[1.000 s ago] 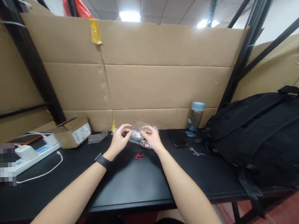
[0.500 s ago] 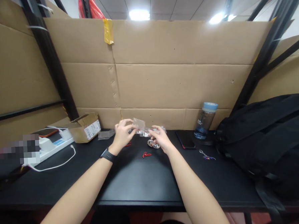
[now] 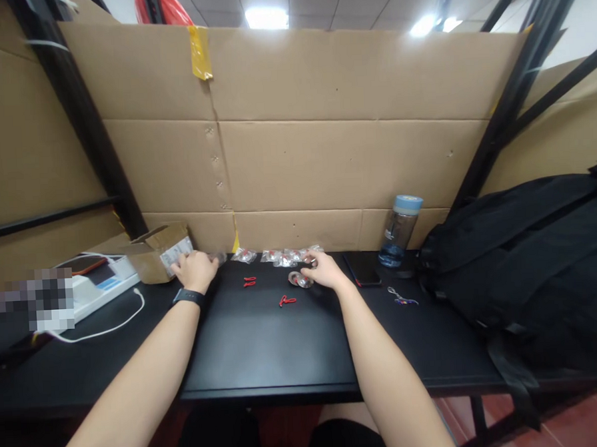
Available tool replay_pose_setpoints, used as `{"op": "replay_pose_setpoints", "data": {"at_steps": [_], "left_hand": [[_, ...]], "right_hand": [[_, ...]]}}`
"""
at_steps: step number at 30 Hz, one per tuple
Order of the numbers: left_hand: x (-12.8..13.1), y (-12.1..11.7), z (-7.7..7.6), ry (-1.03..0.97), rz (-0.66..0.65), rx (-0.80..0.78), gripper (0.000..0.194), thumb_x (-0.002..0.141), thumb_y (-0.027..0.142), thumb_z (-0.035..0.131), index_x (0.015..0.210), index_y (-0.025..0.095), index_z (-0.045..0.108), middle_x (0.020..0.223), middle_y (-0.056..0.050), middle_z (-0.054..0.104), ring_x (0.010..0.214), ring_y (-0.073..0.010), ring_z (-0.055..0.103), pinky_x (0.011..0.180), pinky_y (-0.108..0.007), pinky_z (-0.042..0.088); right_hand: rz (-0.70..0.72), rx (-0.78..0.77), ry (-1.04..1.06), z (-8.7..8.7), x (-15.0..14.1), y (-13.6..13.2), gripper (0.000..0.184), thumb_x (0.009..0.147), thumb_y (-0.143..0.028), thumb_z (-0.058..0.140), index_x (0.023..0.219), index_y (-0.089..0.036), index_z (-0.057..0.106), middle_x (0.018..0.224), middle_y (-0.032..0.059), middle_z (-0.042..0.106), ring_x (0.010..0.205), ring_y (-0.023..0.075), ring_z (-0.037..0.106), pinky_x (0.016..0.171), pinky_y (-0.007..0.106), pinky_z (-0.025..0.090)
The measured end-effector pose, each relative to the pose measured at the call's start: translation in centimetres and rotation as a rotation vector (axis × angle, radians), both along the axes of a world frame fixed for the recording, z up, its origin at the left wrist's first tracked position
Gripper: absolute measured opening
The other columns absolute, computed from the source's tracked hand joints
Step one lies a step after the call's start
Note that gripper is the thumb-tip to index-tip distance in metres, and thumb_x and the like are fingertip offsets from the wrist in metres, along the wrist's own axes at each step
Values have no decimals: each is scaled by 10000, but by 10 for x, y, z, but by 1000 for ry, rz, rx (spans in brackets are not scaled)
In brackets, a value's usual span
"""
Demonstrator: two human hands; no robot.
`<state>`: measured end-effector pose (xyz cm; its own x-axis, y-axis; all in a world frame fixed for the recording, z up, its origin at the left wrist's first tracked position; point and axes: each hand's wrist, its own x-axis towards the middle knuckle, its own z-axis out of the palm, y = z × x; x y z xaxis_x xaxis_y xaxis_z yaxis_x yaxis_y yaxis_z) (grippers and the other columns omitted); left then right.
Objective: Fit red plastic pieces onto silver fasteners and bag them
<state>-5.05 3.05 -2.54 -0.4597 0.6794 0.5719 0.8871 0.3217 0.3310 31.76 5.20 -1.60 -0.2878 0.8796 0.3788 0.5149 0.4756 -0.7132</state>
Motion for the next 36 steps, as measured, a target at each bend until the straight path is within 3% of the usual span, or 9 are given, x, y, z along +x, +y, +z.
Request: {"op": "replay_pose_setpoints", "data": {"at_steps": [4,7,12,14,17,20,23,29,36], "left_hand": [[2,4,-2,-27,6,-97,429,838,523,531,825,151,743,994,-242,724,1119,-450,525,927,-593,323],[7,1,3,-75,-3,-135,584,856,632,476,941,114,733,973,-275,723,1115,-471,544,933,-613,316],[21,-3,17,-98,-83,64,516,938,521,420,1179,129,652,1214,-245,680,1209,-435,518,986,-603,321],[28,-4,23,-107,-227,133,389,943,422,445,1163,187,663,1227,-174,694,1194,-371,554,995,-532,365],[46,-5,28,-154,-586,51,229,896,349,537,973,241,724,1045,-74,763,1049,-283,651,932,-406,453],[76,-10,25,-188,-923,-13,164,857,361,623,844,250,743,954,-42,777,964,-247,691,913,-362,489],[105,-16,18,-283,-1116,29,208,861,407,661,952,243,750,1024,-49,774,981,-239,700,931,-361,509],[127,-19,5,-396,-1097,144,207,879,375,669,988,223,759,1033,-60,774,994,-239,698,942,-368,507],[126,-18,7,-313,-1001,48,184,882,343,640,905,209,764,980,-54,782,958,-232,690,923,-352,471]], "right_hand": [[101,55,-178,-4,-4,-5,478,593,-267,862,1061,-255,763,1092,59,746,986,262,665,905,384,488],[89,55,-278,-6,-13,-10,520,596,-272,883,1100,-300,754,1107,44,752,1030,285,663,959,424,453],[82,63,-229,-9,-26,-13,454,652,-213,844,1085,-310,745,1011,27,770,1001,279,678,954,441,457],[122,50,-72,-8,-30,-13,497,692,-242,811,1175,-297,711,1029,34,758,971,248,685,911,404,497],[165,-27,258,-4,-39,-16,452,765,-328,754,1204,-253,677,1124,58,722,946,207,691,863,360,542],[164,-86,548,0,-49,-21,355,744,-377,784,1034,-211,666,1097,65,713,990,208,693,933,368,538],[179,-150,719,2,-57,-27,369,672,-379,852,868,-210,589,1013,47,715,1024,218,696,987,381,522],[271,-293,776,1,-61,-33,526,578,-333,926,939,-228,559,1063,53,717,1035,236,713,1013,420,517],[255,-285,740,-4,-62,-29,610,581,-324,927,1053,-246,548,1071,54,718,989,213,708,981,419,522]]}}
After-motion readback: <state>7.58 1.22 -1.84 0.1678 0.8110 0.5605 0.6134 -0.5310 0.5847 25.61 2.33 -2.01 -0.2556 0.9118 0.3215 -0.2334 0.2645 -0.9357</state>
